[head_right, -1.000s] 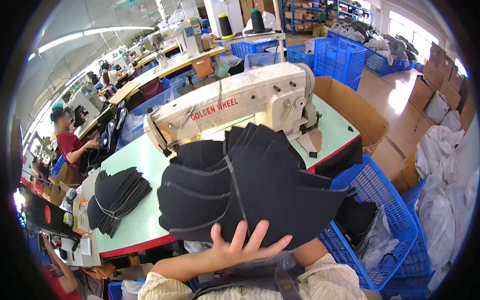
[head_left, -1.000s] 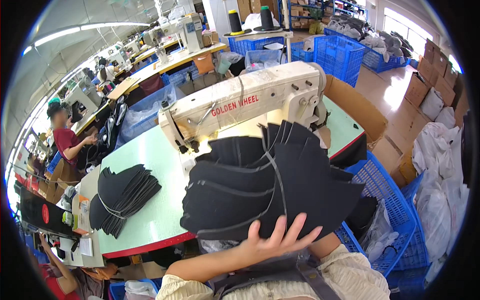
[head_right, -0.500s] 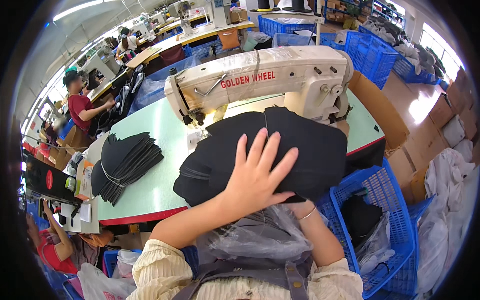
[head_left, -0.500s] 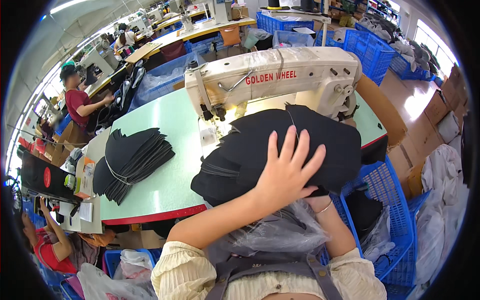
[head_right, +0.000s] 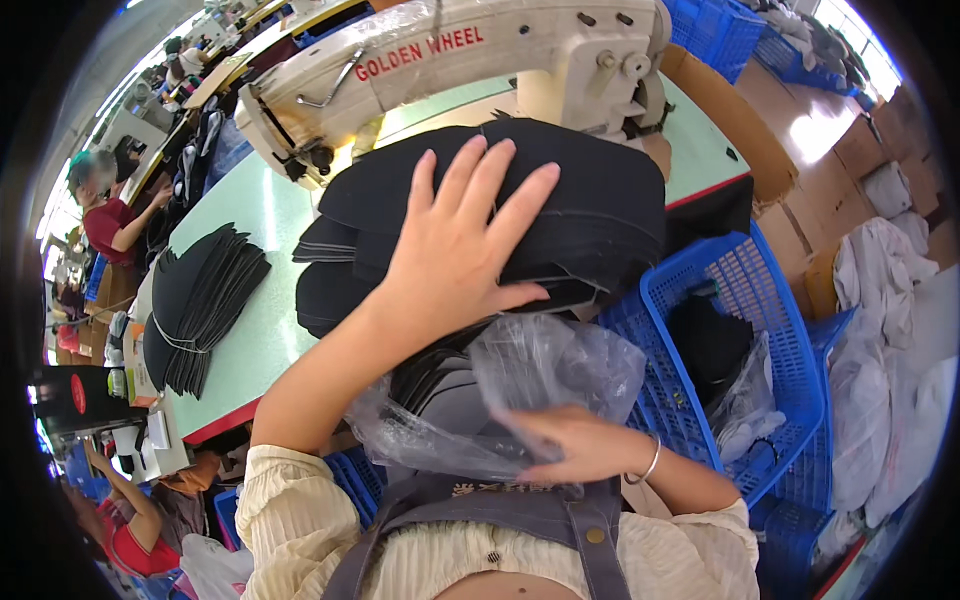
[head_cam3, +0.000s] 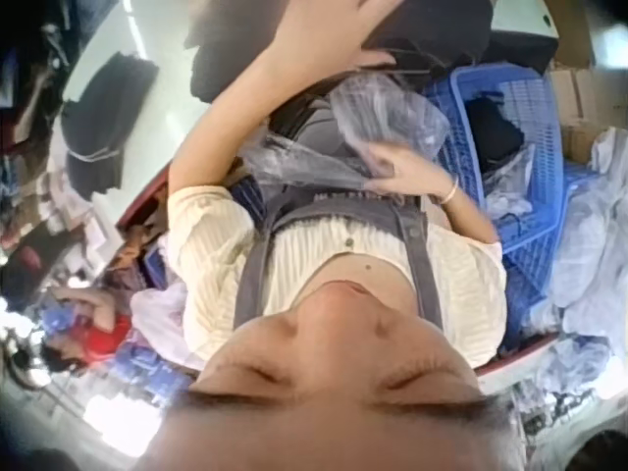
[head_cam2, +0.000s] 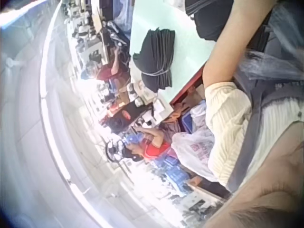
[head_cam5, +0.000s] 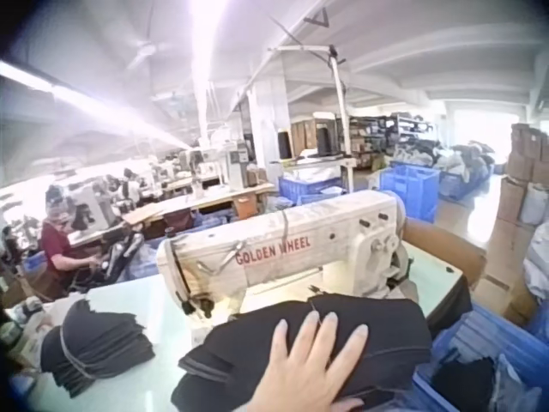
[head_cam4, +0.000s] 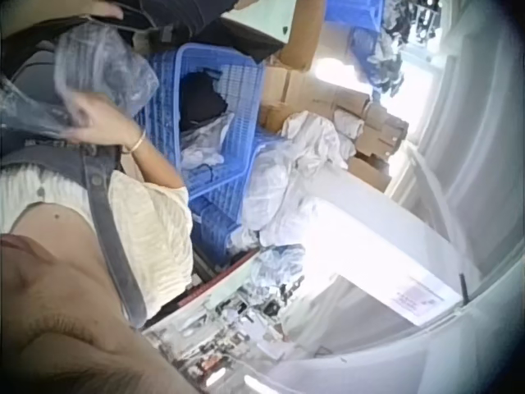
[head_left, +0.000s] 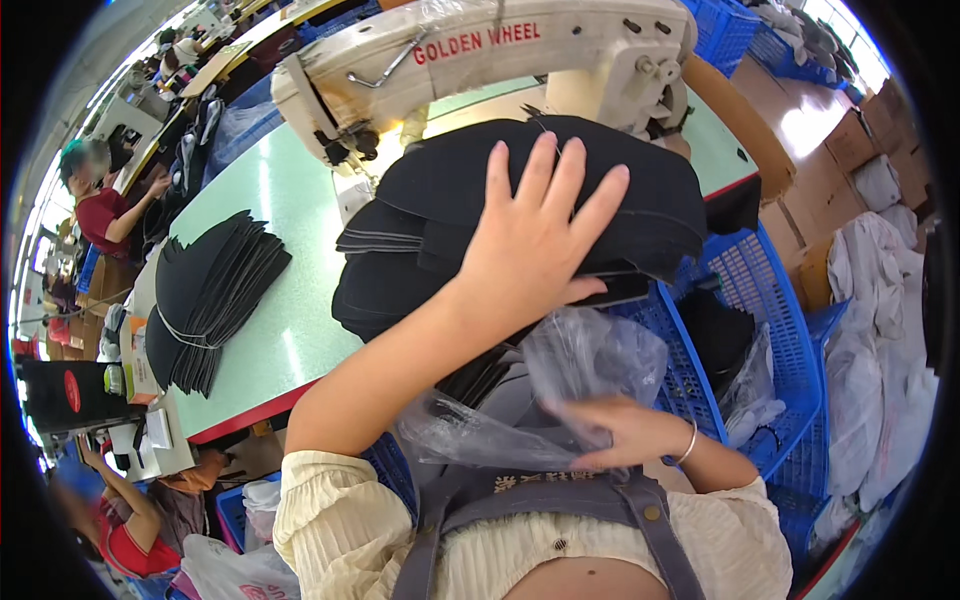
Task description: The person takes a bag of fabric pieces from a crate, unpacks the bundle, and removes the rubber band. The person then arranges the fabric pieces by hand and feeds them into a sewing machine to sew them.
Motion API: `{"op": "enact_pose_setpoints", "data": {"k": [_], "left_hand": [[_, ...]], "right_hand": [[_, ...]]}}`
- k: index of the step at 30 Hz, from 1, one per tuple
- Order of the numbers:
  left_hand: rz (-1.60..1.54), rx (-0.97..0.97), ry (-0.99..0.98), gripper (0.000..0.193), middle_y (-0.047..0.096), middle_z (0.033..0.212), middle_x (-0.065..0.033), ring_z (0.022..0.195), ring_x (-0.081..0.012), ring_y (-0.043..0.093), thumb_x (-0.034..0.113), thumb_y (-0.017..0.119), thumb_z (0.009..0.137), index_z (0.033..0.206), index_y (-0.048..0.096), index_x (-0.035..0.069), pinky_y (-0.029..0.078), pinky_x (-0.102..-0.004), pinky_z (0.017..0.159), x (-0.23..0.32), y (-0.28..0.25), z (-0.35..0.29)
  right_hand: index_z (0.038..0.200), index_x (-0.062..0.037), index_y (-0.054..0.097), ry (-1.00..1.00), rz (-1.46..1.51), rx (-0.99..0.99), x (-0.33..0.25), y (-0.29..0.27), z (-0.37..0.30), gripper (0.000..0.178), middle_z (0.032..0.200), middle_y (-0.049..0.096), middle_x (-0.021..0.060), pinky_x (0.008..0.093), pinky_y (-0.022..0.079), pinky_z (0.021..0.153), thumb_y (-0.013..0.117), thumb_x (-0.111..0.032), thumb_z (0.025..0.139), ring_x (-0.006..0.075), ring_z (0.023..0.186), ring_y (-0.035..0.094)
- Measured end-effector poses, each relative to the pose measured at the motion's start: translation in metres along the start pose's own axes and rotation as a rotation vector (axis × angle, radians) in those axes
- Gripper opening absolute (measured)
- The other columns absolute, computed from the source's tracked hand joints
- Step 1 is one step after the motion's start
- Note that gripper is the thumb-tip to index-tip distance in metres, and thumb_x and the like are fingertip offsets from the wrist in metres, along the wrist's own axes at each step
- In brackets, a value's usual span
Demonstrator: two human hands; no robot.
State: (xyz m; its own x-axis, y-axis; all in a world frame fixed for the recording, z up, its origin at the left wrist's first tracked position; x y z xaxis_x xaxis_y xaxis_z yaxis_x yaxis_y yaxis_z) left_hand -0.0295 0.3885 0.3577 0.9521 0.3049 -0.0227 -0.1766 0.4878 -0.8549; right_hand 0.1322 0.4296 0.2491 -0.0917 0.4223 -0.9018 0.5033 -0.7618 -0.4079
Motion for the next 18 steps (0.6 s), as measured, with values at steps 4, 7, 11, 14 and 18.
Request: {"op": "enact_pose_setpoints", "data": {"k": [4, 7, 11, 14, 18], "left_hand": [[-0.004, 0.010, -0.013, 0.104, 0.042, 0.134, -0.0192, 0.126, -0.0382, 0.040, 0.045, 0.084, 0.055, 0.143, 0.036, 0.016, 0.032, -0.0609, 0.100, -0.005, 0.011, 0.007], [0.018, 0.038, -0.019, 0.104, 0.042, 0.134, -0.0197, 0.126, -0.0383, 0.039, 0.045, 0.084, 0.056, 0.143, 0.036, 0.015, 0.032, -0.0614, 0.100, -0.001, 0.001, 0.009], [0.061, 0.050, -0.060, 0.104, 0.042, 0.133, -0.0204, 0.126, -0.0387, 0.039, 0.046, 0.083, 0.057, 0.143, 0.036, 0.013, 0.032, -0.0611, 0.100, -0.009, 0.010, 0.017], [0.057, 0.031, -0.088, 0.108, 0.035, 0.141, -0.0230, 0.133, -0.0396, 0.032, 0.051, 0.082, 0.057, 0.144, 0.033, 0.010, 0.029, -0.0652, 0.100, -0.002, 0.003, 0.018], [0.026, -0.151, -0.038, 0.111, 0.015, 0.155, -0.0214, 0.142, -0.0394, 0.018, 0.048, 0.080, 0.057, 0.150, 0.024, 0.021, 0.025, -0.0694, 0.101, 0.038, 0.011, 0.009]], "right_hand": [[0.139, -0.0058, 0.047, -0.138, 0.074, -0.099, 0.004, 0.016, -0.031, 0.047, 0.071, 0.061, 0.0144, 0.0361, 0.047, 0.063, 0.055, -0.017, 0.093, 0.0314, 0.065, 0.059], [0.128, -0.0053, 0.058, -0.093, 0.157, -0.077, -0.005, -0.016, -0.071, 0.038, 0.064, 0.058, 0.0123, 0.0354, 0.045, 0.057, 0.056, -0.012, 0.091, 0.0299, 0.057, 0.057], [0.116, -0.0053, 0.067, -0.133, 0.053, 0.041, -0.021, -0.035, -0.094, 0.033, 0.060, 0.057, 0.0106, 0.0335, 0.043, 0.052, 0.057, -0.005, 0.085, 0.0259, 0.052, 0.055], [0.105, -0.0041, 0.071, -0.248, 0.072, 0.140, -0.036, -0.043, -0.077, 0.030, 0.059, 0.055, 0.0100, 0.0340, 0.043, 0.053, 0.059, -0.003, 0.078, 0.0265, 0.053, 0.054], [0.086, -0.0014, 0.066, -0.174, -0.093, 0.225, -0.043, -0.041, -0.047, 0.029, 0.088, 0.057, 0.0135, 0.0360, 0.045, 0.070, 0.074, -0.024, 0.070, 0.0304, 0.081, 0.057]]}}
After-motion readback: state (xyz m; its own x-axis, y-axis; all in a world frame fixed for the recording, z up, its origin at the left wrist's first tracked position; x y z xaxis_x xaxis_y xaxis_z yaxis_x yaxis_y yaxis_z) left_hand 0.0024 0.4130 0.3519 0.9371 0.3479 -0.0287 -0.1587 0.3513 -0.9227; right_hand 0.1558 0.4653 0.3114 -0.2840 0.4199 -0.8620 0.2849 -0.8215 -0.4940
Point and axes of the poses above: each hand's wrist, its own z-axis towards the middle knuckle, its own y-axis out of the palm, x = y × z, the point moved 6 cm from there along z, towards the middle knuckle
